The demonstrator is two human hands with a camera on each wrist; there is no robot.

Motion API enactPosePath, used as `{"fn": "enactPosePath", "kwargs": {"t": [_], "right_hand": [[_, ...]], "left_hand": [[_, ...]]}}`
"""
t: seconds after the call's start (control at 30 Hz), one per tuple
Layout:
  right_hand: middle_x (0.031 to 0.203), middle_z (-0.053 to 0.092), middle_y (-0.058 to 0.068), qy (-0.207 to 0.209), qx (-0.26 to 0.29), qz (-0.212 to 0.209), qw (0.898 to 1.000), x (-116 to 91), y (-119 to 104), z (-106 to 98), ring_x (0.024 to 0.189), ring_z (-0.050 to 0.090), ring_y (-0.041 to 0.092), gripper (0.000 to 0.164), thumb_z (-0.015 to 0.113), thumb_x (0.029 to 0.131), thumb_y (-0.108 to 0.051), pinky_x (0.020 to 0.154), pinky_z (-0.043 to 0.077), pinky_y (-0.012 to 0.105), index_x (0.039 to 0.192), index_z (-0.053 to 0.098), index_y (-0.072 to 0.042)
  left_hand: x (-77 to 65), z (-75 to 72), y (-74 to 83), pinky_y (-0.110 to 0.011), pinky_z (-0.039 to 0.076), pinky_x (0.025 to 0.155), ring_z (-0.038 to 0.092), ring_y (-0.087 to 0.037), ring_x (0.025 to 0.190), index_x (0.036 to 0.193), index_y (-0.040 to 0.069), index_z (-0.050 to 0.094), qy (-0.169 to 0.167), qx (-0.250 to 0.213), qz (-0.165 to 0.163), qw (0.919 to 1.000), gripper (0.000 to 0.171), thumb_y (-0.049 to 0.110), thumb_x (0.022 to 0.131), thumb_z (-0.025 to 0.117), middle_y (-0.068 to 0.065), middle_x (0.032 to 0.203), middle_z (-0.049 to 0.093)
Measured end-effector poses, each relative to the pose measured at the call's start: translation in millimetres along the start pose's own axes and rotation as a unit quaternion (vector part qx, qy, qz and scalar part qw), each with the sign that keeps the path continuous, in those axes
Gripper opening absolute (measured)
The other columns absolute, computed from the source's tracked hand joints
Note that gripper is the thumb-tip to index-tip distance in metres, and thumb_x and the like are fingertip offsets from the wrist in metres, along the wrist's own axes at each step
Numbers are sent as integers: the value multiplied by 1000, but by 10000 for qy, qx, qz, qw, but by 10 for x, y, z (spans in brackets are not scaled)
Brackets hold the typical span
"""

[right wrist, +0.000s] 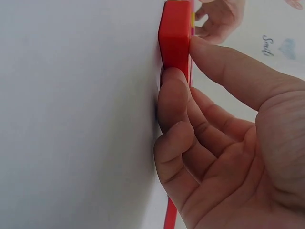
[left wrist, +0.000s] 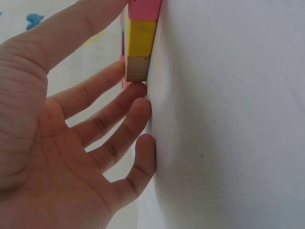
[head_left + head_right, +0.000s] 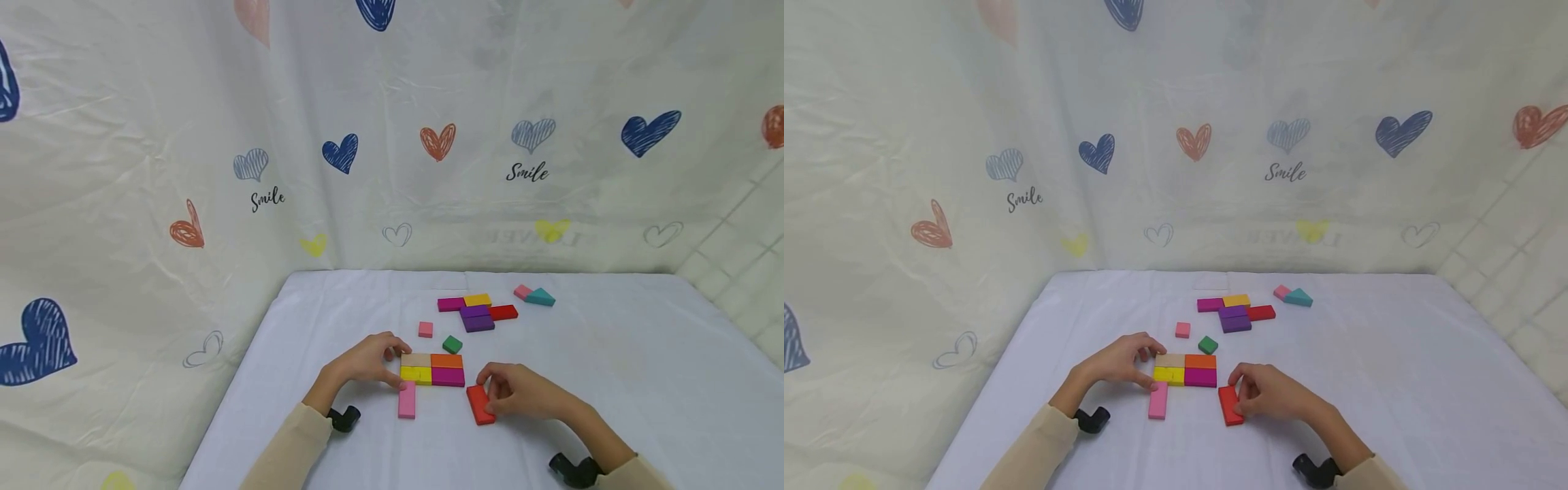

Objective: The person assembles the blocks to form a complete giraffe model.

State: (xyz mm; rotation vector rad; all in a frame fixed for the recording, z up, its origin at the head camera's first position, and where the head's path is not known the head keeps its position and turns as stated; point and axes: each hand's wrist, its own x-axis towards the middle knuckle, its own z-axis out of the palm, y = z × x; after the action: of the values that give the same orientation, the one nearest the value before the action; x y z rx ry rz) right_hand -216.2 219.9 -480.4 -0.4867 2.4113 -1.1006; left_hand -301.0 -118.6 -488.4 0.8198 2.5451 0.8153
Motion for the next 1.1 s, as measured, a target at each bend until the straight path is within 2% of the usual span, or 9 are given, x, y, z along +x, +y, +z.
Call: {"fn": "enactPosePath", "kwargs": {"t": [0.23,0.47,0.7,0.93,1.1], "right_hand": [[81,64,1,65,25,-118,9999,24,-47,57,72,60,15,40,82,87,-22,64,50,21,115,58,-7],[79,63,1,210,38,35,9998,61,-91,118,71,60,15,42,84,85,-23,63,51,21,113,59,-7],[78,63,0,385,-100,8,9992,92,-109,157,70,59,15,42,86,83,-24,62,50,21,110,59,-7],[75,59,0,632,-380,237,9970,94,-168,173,70,56,16,42,88,80,-28,59,47,22,104,60,-8],[74,58,1,657,-485,380,9959,102,-193,176,71,56,17,39,88,79,-29,59,46,22,98,62,-9]], "left_hand": [[-11,-6,23,-24,53,87,56,-12,107,129,26,66,1,-38,-46,10000,58,38,77,90,11,114,61],[-16,-10,35,-23,53,86,56,-12,106,130,25,66,-6,-41,-40,10000,58,38,78,90,11,113,61],[-18,-10,33,-23,53,86,55,-10,106,130,26,66,-26,4,-14,10000,59,39,78,89,11,114,61],[-12,-7,29,-23,53,86,55,-10,105,130,25,66,-15,-25,-23,10000,59,39,78,89,10,114,61],[-7,-10,24,-24,53,86,55,-10,105,130,25,66,-21,-61,-32,10000,58,38,78,90,11,113,61]]}}
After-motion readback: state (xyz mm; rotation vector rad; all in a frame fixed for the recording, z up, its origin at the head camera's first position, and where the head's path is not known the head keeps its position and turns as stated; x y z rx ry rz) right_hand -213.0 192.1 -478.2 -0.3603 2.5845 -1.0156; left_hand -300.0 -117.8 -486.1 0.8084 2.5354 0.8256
